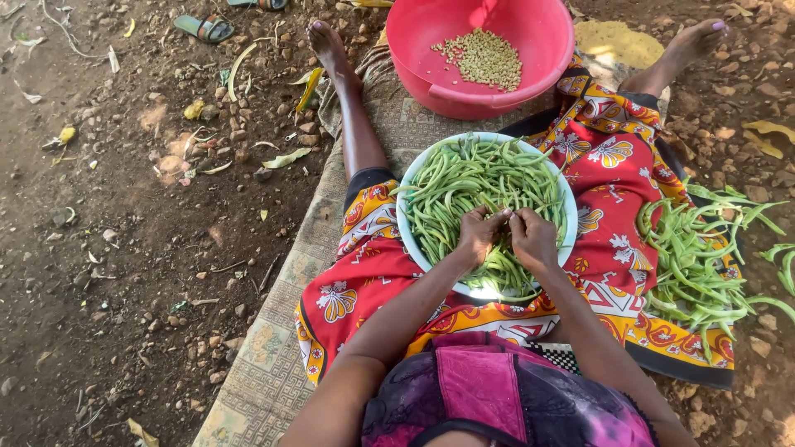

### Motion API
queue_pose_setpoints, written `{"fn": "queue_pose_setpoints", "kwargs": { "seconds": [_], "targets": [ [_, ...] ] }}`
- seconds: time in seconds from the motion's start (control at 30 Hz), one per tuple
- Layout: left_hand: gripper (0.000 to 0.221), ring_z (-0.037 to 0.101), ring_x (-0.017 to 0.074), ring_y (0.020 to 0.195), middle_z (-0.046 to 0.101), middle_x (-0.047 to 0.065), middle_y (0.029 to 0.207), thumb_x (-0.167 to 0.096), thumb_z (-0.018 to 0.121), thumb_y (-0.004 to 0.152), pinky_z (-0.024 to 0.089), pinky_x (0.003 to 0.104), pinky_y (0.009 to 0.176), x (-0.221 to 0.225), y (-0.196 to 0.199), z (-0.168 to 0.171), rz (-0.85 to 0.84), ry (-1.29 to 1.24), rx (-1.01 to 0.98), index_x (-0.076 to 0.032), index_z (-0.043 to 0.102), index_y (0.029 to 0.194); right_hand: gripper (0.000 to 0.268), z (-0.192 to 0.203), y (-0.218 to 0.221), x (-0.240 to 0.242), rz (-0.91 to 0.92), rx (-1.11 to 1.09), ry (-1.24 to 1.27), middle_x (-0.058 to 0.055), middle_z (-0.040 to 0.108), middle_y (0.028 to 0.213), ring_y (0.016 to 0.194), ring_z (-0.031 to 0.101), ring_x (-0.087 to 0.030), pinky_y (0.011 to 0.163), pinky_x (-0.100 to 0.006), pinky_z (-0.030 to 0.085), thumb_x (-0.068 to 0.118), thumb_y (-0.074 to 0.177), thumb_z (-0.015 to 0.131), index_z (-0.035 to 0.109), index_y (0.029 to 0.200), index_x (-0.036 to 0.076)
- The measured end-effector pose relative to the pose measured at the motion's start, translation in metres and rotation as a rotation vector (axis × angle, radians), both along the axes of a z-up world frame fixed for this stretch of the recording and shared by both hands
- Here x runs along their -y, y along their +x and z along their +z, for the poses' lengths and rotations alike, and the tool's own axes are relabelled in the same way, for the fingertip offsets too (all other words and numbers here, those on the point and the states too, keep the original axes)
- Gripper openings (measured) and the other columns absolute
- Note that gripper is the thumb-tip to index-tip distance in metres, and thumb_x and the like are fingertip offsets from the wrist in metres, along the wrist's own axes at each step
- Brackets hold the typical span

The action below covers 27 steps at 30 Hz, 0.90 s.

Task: A person shells green beans by hand, extracting the seeds into a red bowl while sitting on the ground.

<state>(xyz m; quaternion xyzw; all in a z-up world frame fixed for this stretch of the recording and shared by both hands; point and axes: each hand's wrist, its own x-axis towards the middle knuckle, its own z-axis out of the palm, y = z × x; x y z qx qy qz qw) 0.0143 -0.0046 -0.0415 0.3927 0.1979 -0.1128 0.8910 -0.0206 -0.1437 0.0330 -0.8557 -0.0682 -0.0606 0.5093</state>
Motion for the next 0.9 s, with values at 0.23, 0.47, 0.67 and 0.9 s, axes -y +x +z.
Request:
{"fn": "queue_pose_setpoints", "kwargs": {
  "seconds": [0.23, 0.47, 0.67, 0.9],
  "targets": [
    [0.034, 0.073, 0.0143, 0.064, 0.074, 0.01, 0.075, -0.013, 0.088, 0.093, 0.067, 0.038, 0.07, 0.001, -0.01, 0.024, -0.032, 0.089, 0.036, 0.005, 0.066, 0.111, 0.028, -0.003, -0.004, 0.007, 0.003, -0.054, 0.044, -0.016, 0.067, 0.072, 0.058, 0.064, -0.028, 0.051, -0.046, 0.05, 0.019, 0.119, 0.052, 0.068, 0.1, 0.007],
    [0.034, 0.07, 0.0147, 0.066, 0.072, 0.013, 0.077, -0.014, 0.085, 0.098, 0.067, 0.039, 0.068, -0.002, -0.01, 0.012, -0.066, 0.184, 0.122, 0.009, 0.066, 0.115, 0.027, -0.031, 0.003, 0.007, -0.003, -0.14, 0.18, -0.016, 0.071, 0.078, 0.066, 0.069, -0.027, 0.057, -0.048, 0.055, 0.015, 0.119, 0.046, 0.066, 0.105, 0.004],
    [0.026, 0.062, 0.0128, 0.054, 0.069, 0.014, 0.07, -0.011, 0.082, 0.099, 0.059, 0.033, 0.053, -0.002, -0.02, 0.042, -0.087, 0.217, 0.141, 0.007, 0.067, 0.111, 0.042, -0.025, 0.004, 0.005, 0.057, -0.373, 0.457, -0.017, 0.068, 0.077, 0.062, 0.066, -0.023, 0.058, -0.045, 0.053, 0.035, 0.121, 0.05, 0.066, 0.109, -0.001],
    [0.018, 0.056, 0.0071, 0.049, 0.061, 0.007, 0.062, -0.002, 0.076, 0.096, 0.057, 0.024, 0.052, -0.003, -0.026, 0.076, -0.044, 0.102, 0.055, 0.007, 0.066, 0.108, 0.034, -0.022, 0.009, 0.002, 0.055, -0.383, 0.51, -0.017, 0.067, 0.064, 0.049, 0.065, -0.019, 0.048, -0.032, 0.053, 0.028, 0.113, 0.069, 0.067, 0.094, 0.0]
  ]
}}
